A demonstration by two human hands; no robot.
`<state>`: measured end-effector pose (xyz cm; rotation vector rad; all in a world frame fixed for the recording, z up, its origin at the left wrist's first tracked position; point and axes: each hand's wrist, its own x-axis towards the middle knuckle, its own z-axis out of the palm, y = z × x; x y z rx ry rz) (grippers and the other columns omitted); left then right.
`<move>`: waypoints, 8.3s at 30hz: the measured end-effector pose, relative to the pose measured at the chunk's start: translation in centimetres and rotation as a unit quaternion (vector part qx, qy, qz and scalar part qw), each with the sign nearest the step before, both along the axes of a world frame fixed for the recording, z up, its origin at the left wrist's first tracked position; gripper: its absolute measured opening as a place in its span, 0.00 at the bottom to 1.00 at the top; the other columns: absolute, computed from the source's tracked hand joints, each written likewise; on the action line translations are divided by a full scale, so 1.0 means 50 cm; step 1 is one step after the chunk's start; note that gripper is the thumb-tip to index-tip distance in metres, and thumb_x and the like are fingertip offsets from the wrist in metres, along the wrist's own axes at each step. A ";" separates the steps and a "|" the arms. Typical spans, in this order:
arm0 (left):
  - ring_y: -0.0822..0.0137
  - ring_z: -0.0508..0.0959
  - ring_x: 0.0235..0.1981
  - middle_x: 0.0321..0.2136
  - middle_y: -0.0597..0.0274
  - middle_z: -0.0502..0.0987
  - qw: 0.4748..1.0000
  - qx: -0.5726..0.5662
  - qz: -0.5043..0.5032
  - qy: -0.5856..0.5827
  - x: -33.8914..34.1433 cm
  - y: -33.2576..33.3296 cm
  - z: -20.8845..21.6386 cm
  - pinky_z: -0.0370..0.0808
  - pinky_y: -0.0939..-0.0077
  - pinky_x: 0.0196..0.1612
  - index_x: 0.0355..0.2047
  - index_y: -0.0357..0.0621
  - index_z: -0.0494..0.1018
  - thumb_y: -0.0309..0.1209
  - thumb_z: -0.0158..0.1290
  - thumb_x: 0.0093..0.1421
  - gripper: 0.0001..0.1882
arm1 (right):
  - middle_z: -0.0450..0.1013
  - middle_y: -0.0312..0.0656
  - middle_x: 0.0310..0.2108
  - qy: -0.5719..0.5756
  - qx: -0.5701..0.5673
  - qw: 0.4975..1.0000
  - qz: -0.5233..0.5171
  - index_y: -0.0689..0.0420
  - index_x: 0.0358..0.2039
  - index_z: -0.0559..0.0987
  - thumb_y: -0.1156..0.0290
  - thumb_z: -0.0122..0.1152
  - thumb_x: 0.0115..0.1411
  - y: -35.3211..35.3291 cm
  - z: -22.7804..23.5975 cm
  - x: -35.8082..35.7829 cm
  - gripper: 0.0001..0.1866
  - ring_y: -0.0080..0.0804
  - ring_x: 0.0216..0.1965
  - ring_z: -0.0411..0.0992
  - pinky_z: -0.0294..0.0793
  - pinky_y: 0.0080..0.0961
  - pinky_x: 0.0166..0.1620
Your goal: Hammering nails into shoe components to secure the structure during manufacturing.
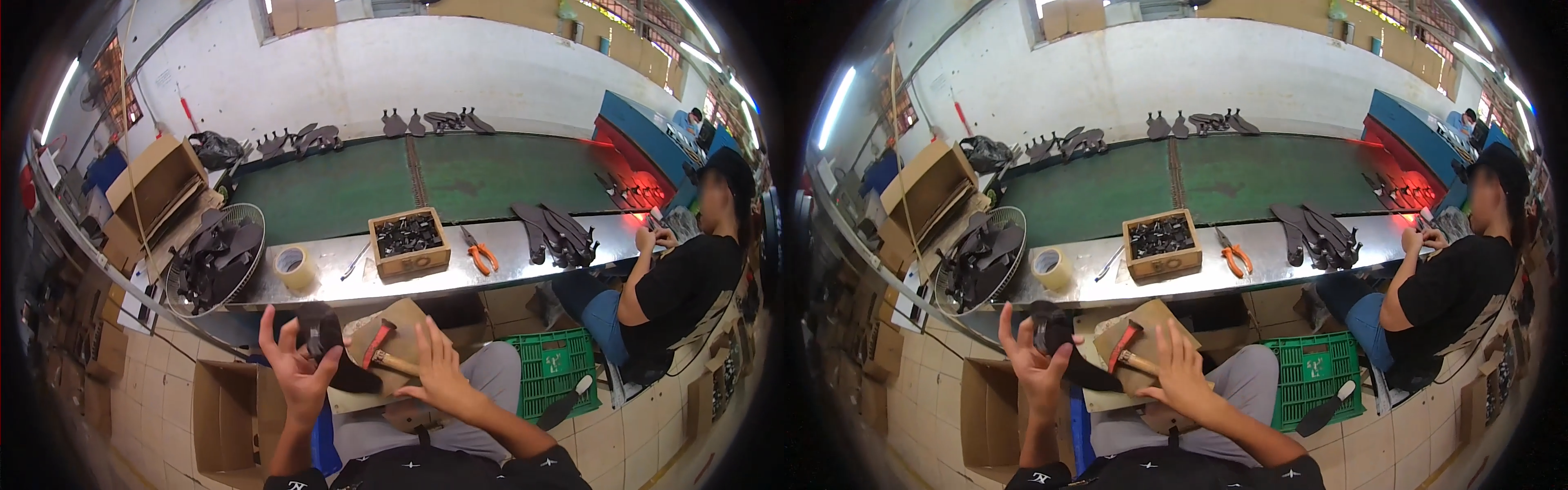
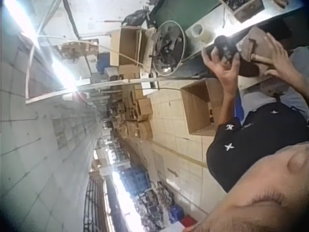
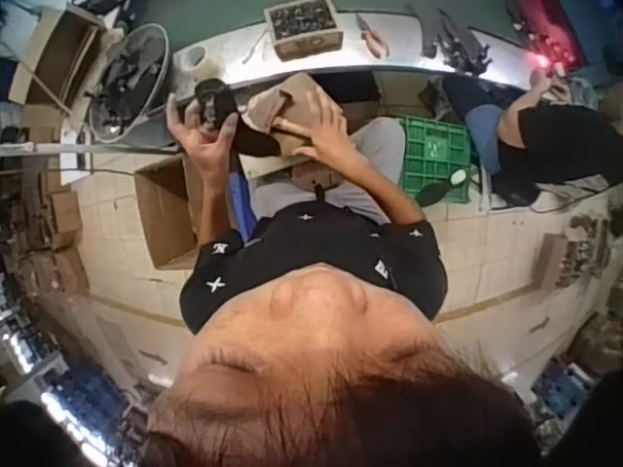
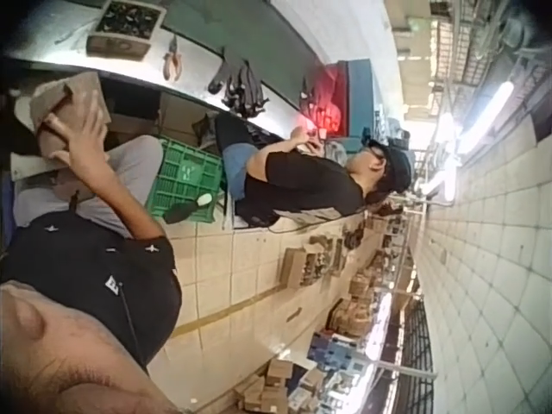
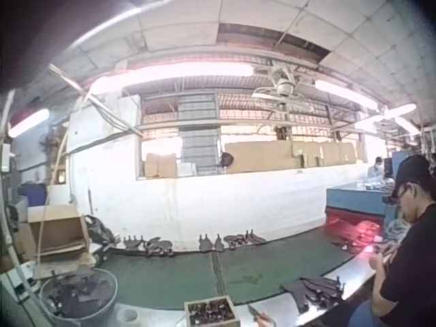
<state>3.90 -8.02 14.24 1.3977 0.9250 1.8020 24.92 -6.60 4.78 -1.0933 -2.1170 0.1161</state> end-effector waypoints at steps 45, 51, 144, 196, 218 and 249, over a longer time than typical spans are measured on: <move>0.51 0.80 0.35 0.33 0.52 0.80 0.805 0.098 0.047 0.584 0.105 0.632 -0.166 0.77 0.61 0.41 0.36 0.41 0.80 0.31 0.56 0.59 0.09 | 0.67 0.32 0.14 0.552 -0.325 0.750 -0.165 0.68 0.45 0.79 0.74 0.62 0.62 -0.243 -0.080 0.267 0.13 0.16 0.11 0.61 0.57 0.16 0.15; 0.62 0.81 0.30 0.30 0.57 0.80 0.909 0.202 -0.015 0.363 0.206 0.213 0.029 0.78 0.73 0.32 0.32 0.38 0.79 0.20 0.64 0.49 0.09 | 0.78 0.52 0.26 0.558 -0.234 0.793 -0.063 0.67 0.52 0.75 0.79 0.55 0.63 -0.177 0.114 0.274 0.16 0.16 0.10 0.62 0.61 0.15 0.14; 0.61 0.75 0.53 0.47 0.59 0.81 0.938 -0.101 -0.051 0.326 -0.018 0.142 -0.298 0.66 0.62 0.59 0.63 0.37 0.60 0.38 0.67 0.50 0.43 | 0.73 0.55 0.39 0.081 -0.119 0.989 0.034 0.66 0.57 0.69 0.77 0.55 0.66 -0.062 0.180 0.027 0.20 0.50 0.36 0.75 0.75 0.36 0.39; 0.75 0.68 0.24 0.19 0.63 0.73 0.934 -0.189 -0.286 0.104 -0.036 -0.074 -0.092 0.67 0.72 0.30 0.29 0.36 0.77 0.36 0.57 0.64 0.14 | 0.77 0.45 0.31 0.018 -0.269 0.919 0.289 0.65 0.36 0.80 0.67 0.62 0.61 0.019 0.153 0.039 0.12 0.36 0.28 0.75 0.74 0.25 0.32; 0.49 0.67 0.63 0.60 0.41 0.67 0.851 -0.115 0.211 0.467 -0.287 0.287 -0.003 0.59 0.65 0.65 0.61 0.29 0.63 0.30 0.56 0.60 0.31 | 0.77 0.54 0.31 -0.059 0.090 0.903 -0.416 0.61 0.45 0.71 0.56 0.58 0.63 0.374 -0.036 0.660 0.21 0.58 0.36 0.77 0.76 0.48 0.40; 0.54 0.72 0.54 0.51 0.49 0.73 0.962 -0.124 -0.038 0.238 0.041 0.192 -0.202 0.65 0.67 0.59 0.52 0.36 0.72 0.38 0.51 0.68 0.19 | 0.75 0.43 0.19 0.148 -0.341 0.913 -0.171 0.59 0.30 0.74 0.68 0.68 0.52 -0.232 -0.103 0.205 0.11 0.44 0.22 0.76 0.73 0.34 0.27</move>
